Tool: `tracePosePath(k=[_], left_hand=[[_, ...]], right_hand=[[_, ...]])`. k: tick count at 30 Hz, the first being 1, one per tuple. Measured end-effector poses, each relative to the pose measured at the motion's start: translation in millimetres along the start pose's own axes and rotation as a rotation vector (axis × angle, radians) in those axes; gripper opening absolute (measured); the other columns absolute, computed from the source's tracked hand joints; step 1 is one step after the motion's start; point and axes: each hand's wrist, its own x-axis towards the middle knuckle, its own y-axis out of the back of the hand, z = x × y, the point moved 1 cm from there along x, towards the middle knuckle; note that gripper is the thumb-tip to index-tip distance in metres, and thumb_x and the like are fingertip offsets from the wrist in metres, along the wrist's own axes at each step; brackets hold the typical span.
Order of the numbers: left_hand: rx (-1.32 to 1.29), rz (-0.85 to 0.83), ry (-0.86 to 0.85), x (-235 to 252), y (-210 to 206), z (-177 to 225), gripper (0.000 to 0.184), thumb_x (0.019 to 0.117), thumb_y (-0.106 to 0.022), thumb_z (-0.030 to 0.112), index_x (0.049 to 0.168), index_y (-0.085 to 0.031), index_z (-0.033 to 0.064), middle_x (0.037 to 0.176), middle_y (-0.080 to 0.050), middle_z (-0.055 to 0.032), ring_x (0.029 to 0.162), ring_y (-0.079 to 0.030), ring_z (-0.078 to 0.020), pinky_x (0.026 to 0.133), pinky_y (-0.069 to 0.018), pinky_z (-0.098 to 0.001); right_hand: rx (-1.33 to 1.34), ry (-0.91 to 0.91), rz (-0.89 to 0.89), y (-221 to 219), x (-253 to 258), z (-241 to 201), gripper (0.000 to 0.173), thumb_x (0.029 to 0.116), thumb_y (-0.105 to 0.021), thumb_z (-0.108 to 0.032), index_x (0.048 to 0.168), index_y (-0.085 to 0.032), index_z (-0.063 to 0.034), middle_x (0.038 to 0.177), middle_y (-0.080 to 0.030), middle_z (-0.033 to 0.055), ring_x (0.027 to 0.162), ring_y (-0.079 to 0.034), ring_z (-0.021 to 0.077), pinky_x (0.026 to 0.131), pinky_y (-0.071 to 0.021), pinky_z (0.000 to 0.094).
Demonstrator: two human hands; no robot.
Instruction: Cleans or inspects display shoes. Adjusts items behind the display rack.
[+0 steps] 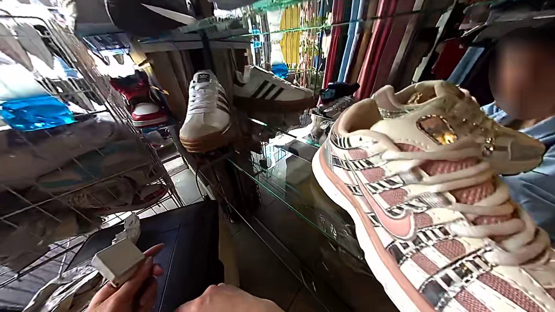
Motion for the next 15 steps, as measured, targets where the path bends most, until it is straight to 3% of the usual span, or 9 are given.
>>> tracePosePath(k=[6, 8, 11, 13, 15], left_hand=[[0.008, 0.013, 0.026, -0.5, -1.8, -3.0, 0.026, 0.1080, -0.045, 0.013, 0.127, -0.060, 0.0041, 0.077, -0.066, 0.0055, 0.045, -0.046, 0.0022, 0.042, -0.0395, -0.0121], [-0.004, 0.015, 0.039, -1.5, -3.8, -1.1, 0.028, 0.1098, -0.043, 0.017, 0.127, -0.060, 0.0038, 0.076, -0.067, 0.0047, 0.045, -0.046, 0.0022, 0.041, -0.0391, -0.0121], [-0.009, 0.004, 0.082, -3.2, -8.7, 3.3, 0.048, 0.1131, -0.021, 0.036, 0.129, -0.056, 0.0072, 0.076, -0.069, 0.0046, 0.045, -0.049, 0.0024, 0.040, -0.0389, -0.0120], [-0.019, 0.014, 0.137, -6.3, -14.5, 9.1, 0.063, 0.1100, -0.004, 0.047, 0.130, -0.052, 0.0100, 0.076, -0.069, 0.0033, 0.047, -0.052, 0.0002, 0.042, -0.0394, -0.0137], [-0.038, 0.023, 0.165, -7.8, -16.9, 10.7, 0.072, 0.1069, 0.004, 0.052, 0.133, -0.048, 0.0094, 0.079, -0.071, 0.0008, 0.050, -0.054, -0.0018, 0.043, -0.0404, -0.0151]], right_hand=[[-0.024, 0.009, -0.014, 0.8, -1.7, 1.6, 0.029, 0.1065, -0.047, -0.008, 0.126, -0.066, 0.0015, 0.095, -0.072, 0.0234, 0.089, -0.070, 0.0386, 0.083, -0.0525, 0.0562], [-0.034, 0.000, -0.036, 1.6, -1.7, 1.4, 0.030, 0.1063, -0.047, -0.008, 0.126, -0.066, 0.0017, 0.094, -0.071, 0.0234, 0.088, -0.070, 0.0386, 0.082, -0.0526, 0.0561], [-0.021, -0.039, -0.088, 3.3, -2.4, 0.9, 0.031, 0.1071, -0.045, -0.008, 0.129, -0.064, 0.0019, 0.094, -0.072, 0.0228, 0.087, -0.070, 0.0374, 0.082, -0.0530, 0.0552], [-0.016, -0.069, -0.105, 4.4, -2.8, 1.4, 0.033, 0.1080, -0.044, -0.009, 0.133, -0.063, 0.0014, 0.094, -0.071, 0.0218, 0.085, -0.070, 0.0360, 0.081, -0.0538, 0.0538], [-0.025, -0.083, -0.107, 5.2, -2.8, 2.6, 0.033, 0.1079, -0.044, -0.009, 0.134, -0.062, 0.0017, 0.094, -0.071, 0.0220, 0.084, -0.070, 0.0361, 0.081, -0.0537, 0.0535]])
